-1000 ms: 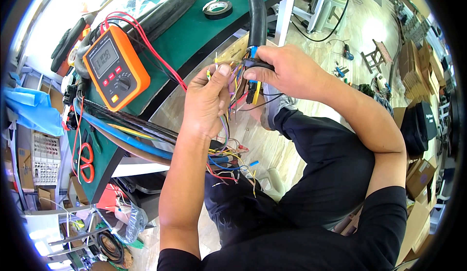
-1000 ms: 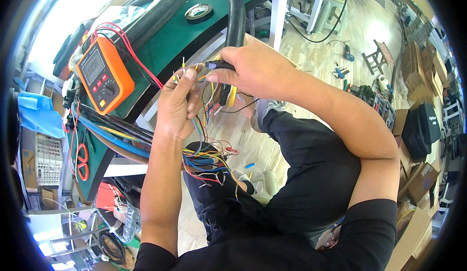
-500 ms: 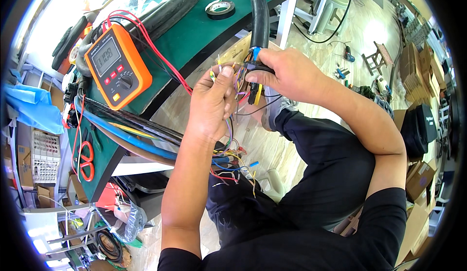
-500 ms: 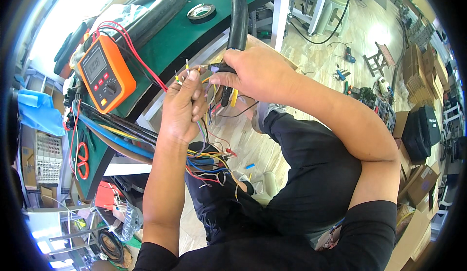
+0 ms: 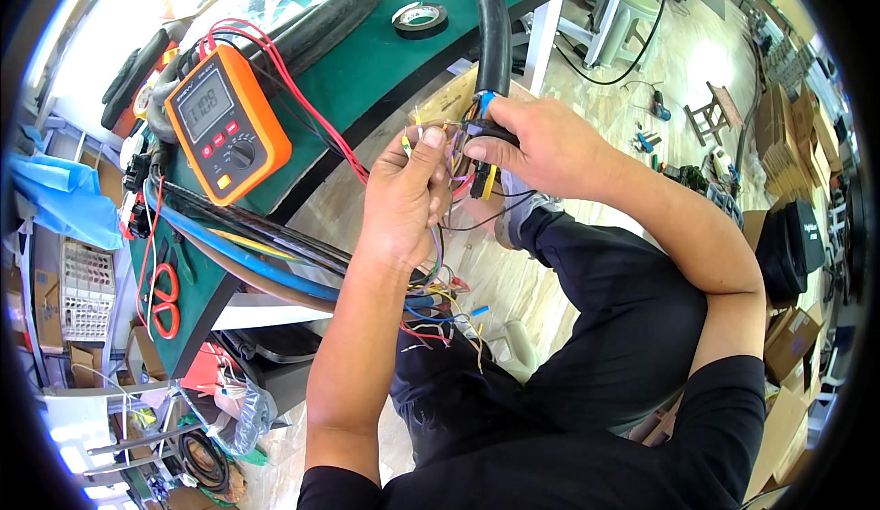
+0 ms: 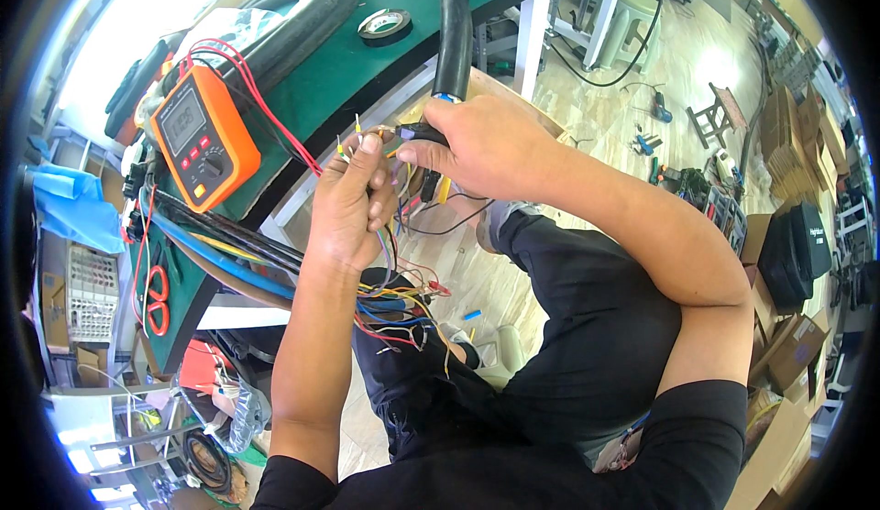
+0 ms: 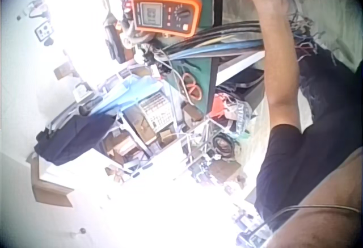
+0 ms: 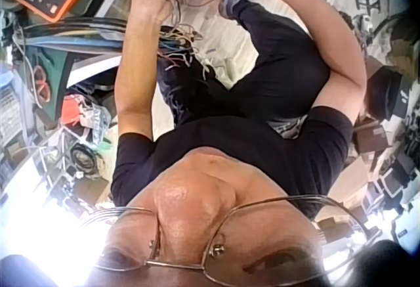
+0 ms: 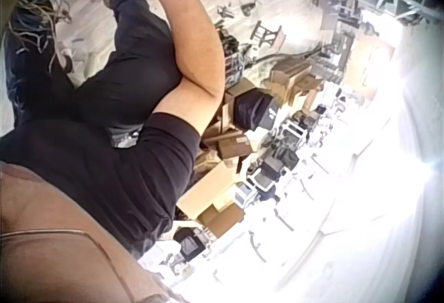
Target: The person uses a multimeter to test several colored wires connected to a large black cable. They touch the multimeter probes to the ends of the wires and press buttons on the multimeter to check readings.
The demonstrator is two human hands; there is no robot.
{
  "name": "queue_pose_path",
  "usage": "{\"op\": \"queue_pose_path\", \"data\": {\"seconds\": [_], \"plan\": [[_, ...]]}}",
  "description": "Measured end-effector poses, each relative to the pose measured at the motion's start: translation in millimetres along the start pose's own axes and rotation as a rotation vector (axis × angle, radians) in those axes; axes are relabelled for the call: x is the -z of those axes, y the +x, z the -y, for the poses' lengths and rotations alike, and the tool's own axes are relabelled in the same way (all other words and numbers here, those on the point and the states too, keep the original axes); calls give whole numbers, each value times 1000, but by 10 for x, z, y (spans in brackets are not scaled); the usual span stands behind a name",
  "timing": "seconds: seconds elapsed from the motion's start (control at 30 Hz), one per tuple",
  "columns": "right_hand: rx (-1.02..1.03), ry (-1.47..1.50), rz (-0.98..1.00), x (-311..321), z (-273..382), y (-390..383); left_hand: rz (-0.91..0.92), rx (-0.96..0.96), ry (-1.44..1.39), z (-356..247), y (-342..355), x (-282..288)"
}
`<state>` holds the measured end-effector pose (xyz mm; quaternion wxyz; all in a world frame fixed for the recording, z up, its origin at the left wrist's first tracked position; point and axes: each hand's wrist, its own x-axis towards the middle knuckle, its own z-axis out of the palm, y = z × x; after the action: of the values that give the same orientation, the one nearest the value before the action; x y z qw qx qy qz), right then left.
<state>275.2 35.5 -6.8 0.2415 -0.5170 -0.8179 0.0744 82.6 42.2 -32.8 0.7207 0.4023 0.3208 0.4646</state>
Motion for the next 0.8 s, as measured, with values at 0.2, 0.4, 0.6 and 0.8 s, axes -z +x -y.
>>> {"op": "queue_pose_path", "data": {"seconds": [0.2,0.4,0.6,0.8], "plan": [[-94,276,81,23,141,20,-195,-193,377,-18,-104,106],[-206,411,155,74,147,-67,-609,-859,874,-210,-392,500],[-169,396,143,11,195,-20,-785,-832,1318,-398,-528,871],[-201,460,193,46,259,-23,-855,-763,1324,-445,-517,898]]}}
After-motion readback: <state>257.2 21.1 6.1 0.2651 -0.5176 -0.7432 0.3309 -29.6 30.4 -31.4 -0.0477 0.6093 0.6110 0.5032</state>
